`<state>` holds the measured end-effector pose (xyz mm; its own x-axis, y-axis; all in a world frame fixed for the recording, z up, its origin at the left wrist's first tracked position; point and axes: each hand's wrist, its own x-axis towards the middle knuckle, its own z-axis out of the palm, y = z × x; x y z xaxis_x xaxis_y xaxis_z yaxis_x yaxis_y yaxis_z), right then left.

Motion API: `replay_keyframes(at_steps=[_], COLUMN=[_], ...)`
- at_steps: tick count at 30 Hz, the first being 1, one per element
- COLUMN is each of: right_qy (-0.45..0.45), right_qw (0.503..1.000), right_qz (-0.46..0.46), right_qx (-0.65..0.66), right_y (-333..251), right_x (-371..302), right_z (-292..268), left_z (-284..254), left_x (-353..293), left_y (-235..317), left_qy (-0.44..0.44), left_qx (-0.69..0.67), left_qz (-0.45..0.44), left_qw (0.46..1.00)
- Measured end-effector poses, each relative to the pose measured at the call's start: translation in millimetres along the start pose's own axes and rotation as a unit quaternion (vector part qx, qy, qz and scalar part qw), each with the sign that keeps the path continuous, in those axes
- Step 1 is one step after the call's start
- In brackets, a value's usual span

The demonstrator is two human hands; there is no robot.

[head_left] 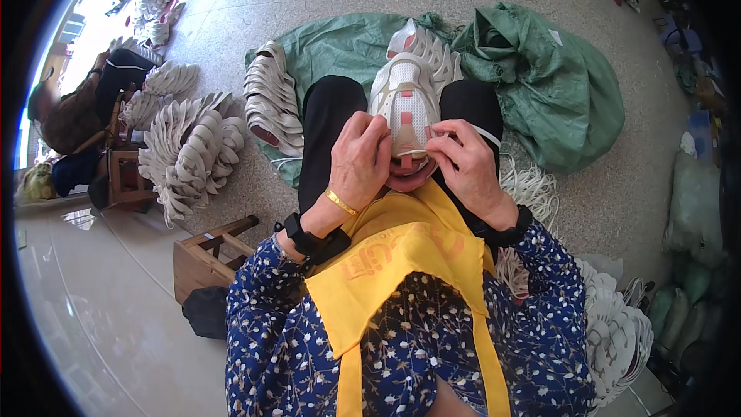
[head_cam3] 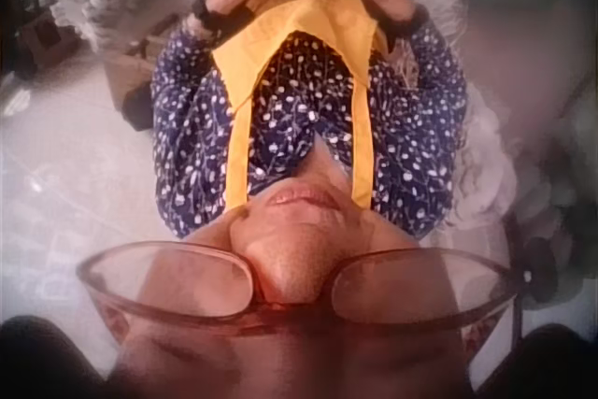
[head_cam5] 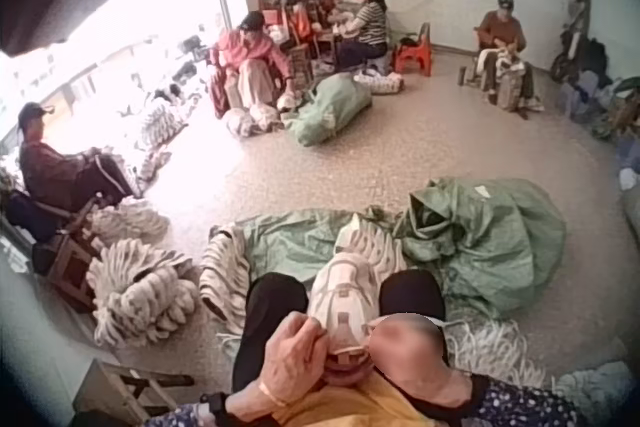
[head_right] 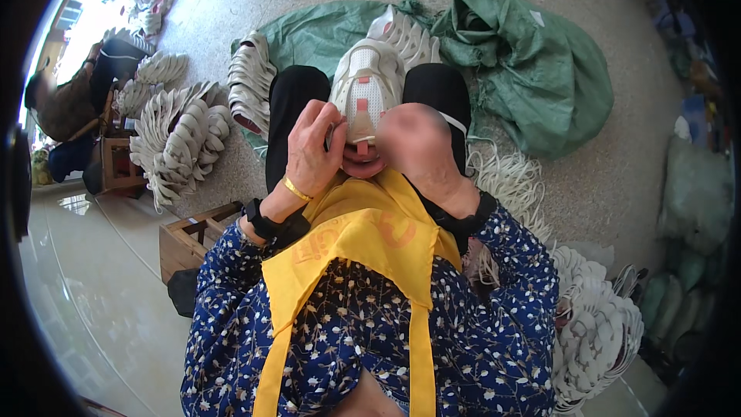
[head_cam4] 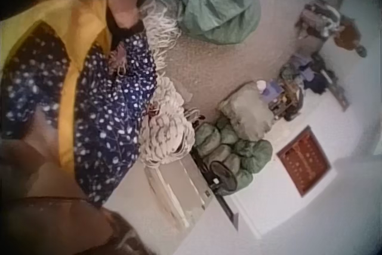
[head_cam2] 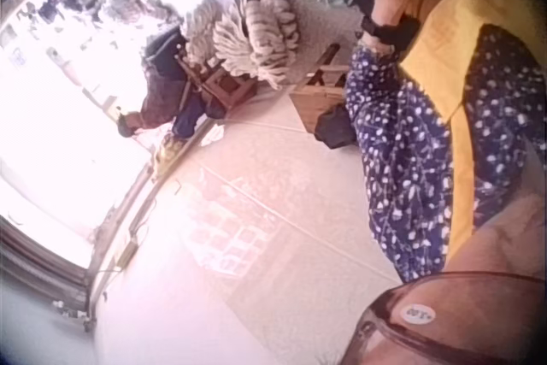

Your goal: The person sits on the floor and laces a white sneaker with pink accents. They thread the white shoelaces through the eyelets, pull them tight, and tie a knot at the top. The person is surrounded by piles of similar shoes and green sacks.

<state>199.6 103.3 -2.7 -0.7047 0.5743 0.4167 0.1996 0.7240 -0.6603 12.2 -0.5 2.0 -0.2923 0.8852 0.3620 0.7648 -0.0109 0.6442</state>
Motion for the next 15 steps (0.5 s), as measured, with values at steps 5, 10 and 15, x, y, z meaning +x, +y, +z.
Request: replay_keyframes(at_steps=[5, 10, 15], right_qy=[-0.007, -0.012, 0.014], right_qw=[1.0, 1.0, 0.992], right_qz=[0.002, 0.008, 0.09], right_qx=[-0.002, 0.007, 0.087], right_y=[-2.7, -1.8, -5.2], right_x=[-4.3, -7.6, 0.2], right_z=[0.8, 0.5, -12.2], left_z=[-3.2, -5.1, -5.5], left_x=[-3.3, -5.8, -6.9], left_y=[-2.2, -1.0, -3.4], left_qy=[0.003, -0.007, -0.014], left_qx=[-0.002, 0.008, -0.006], left_qz=[0.011, 0.006, 0.01], left_qw=[1.0, 1.0, 1.0])
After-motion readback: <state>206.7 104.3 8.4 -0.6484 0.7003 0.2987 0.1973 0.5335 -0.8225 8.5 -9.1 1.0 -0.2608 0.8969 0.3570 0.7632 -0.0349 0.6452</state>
